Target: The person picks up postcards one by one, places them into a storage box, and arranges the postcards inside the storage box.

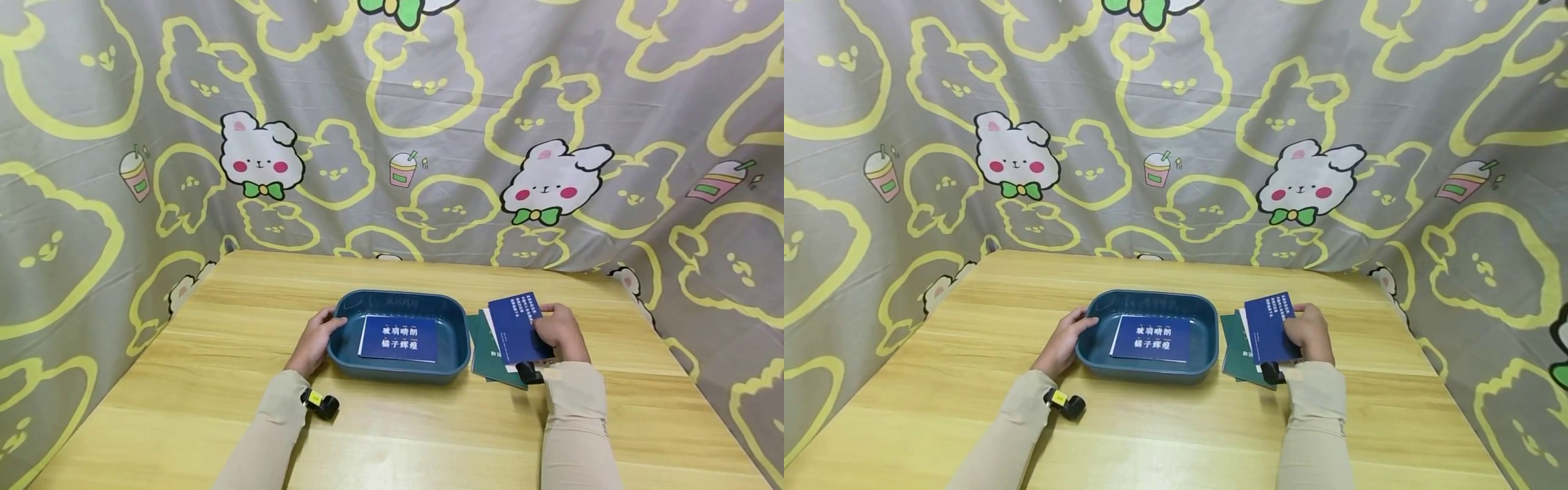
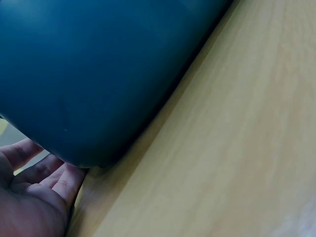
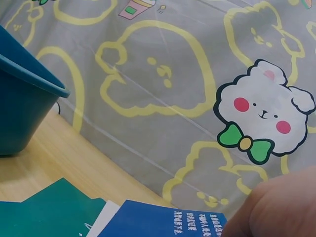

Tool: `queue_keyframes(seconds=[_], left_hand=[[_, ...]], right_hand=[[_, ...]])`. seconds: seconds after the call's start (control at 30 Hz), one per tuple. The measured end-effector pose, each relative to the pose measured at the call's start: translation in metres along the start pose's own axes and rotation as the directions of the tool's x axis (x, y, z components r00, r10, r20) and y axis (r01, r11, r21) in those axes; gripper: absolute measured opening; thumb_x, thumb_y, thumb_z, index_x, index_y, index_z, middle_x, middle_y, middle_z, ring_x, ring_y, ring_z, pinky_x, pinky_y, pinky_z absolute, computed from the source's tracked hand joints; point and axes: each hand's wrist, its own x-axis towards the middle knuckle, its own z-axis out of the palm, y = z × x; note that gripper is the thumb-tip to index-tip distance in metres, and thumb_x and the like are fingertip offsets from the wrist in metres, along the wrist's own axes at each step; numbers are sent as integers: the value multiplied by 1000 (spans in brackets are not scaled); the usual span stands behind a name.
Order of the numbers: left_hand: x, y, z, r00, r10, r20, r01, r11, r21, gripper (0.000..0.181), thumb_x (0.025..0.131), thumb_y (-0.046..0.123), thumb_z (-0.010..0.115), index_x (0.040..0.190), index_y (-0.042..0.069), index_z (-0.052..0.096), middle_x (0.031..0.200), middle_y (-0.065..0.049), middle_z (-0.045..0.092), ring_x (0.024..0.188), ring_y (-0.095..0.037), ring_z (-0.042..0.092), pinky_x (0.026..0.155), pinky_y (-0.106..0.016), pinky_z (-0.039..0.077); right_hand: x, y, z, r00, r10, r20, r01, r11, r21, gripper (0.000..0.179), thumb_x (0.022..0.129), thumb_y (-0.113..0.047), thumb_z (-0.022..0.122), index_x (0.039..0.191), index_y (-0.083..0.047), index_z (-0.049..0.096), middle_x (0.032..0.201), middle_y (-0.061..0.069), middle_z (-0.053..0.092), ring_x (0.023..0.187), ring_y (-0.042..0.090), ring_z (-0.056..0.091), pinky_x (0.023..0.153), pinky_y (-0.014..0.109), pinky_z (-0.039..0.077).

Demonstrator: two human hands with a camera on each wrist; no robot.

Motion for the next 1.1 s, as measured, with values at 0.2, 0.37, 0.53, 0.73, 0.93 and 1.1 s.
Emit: queue_keyframes(seconds=[0.2, 0.37, 0.53, 0.73, 0.93, 1.1], left_hand=[[15, -19, -5, 1000, -6, -3, 6, 1000, -1, 37, 98, 8, 52, 131, -9, 47, 129, -21, 44, 115, -30, 43, 99, -42, 38], [19, -26, -5, 1000, 4, -20, -4, 1000, 9, 38, 98, 12, 53, 131, -6, 48, 129, -18, 44, 116, -28, 43, 99, -40, 39], [19, -27, -4, 999, 19, -32, -18, 1000, 22, 37, 98, 12, 53, 130, -5, 50, 128, -18, 45, 115, -28, 44, 96, -36, 39], [20, -29, -4, 998, 42, -42, -42, 999, 15, 34, 96, 9, 55, 125, -8, 52, 122, -18, 50, 110, -28, 46, 91, -32, 41], [20, -29, -4, 998, 51, -43, -50, 999, 8, 34, 95, 9, 55, 124, -8, 53, 121, -18, 50, 109, -27, 47, 90, -31, 42], [20, -29, -4, 998, 48, -44, -47, 999, 5, 34, 95, 8, 55, 125, -8, 53, 121, -18, 50, 109, -27, 47, 89, -29, 42]], right_hand=[[-1, -3, 3, 998, 4, -66, -4, 1000, 0, 52, 90, -2, 44, 139, 10, 33, 119, 33, 47, 78, 29, 57, 55, 34, 51], [1, -5, 6, 994, -30, -108, 29, 999, -14, 50, 92, -4, 46, 139, 10, 36, 118, 31, 49, 89, 33, 57, 58, 32, 50], [0, -7, 7, 992, -42, -118, 43, 999, 11, 52, 90, -3, 47, 139, 9, 37, 121, 31, 48, 95, 35, 56, 61, 33, 50], [-2, -9, 5, 986, -118, -119, 109, 991, -80, 50, 89, -5, 49, 136, 9, 40, 118, 32, 51, 89, 35, 58, 60, 35, 50], [-3, -11, 8, 977, -157, -144, 147, 986, -83, 48, 90, -5, 52, 135, 6, 42, 113, 28, 55, 86, 33, 59, 61, 35, 50], [-4, -13, 10, 970, -167, -175, 156, 985, -73, 48, 88, -4, 52, 134, 4, 44, 110, 25, 56, 84, 31, 58, 59, 33, 49]])
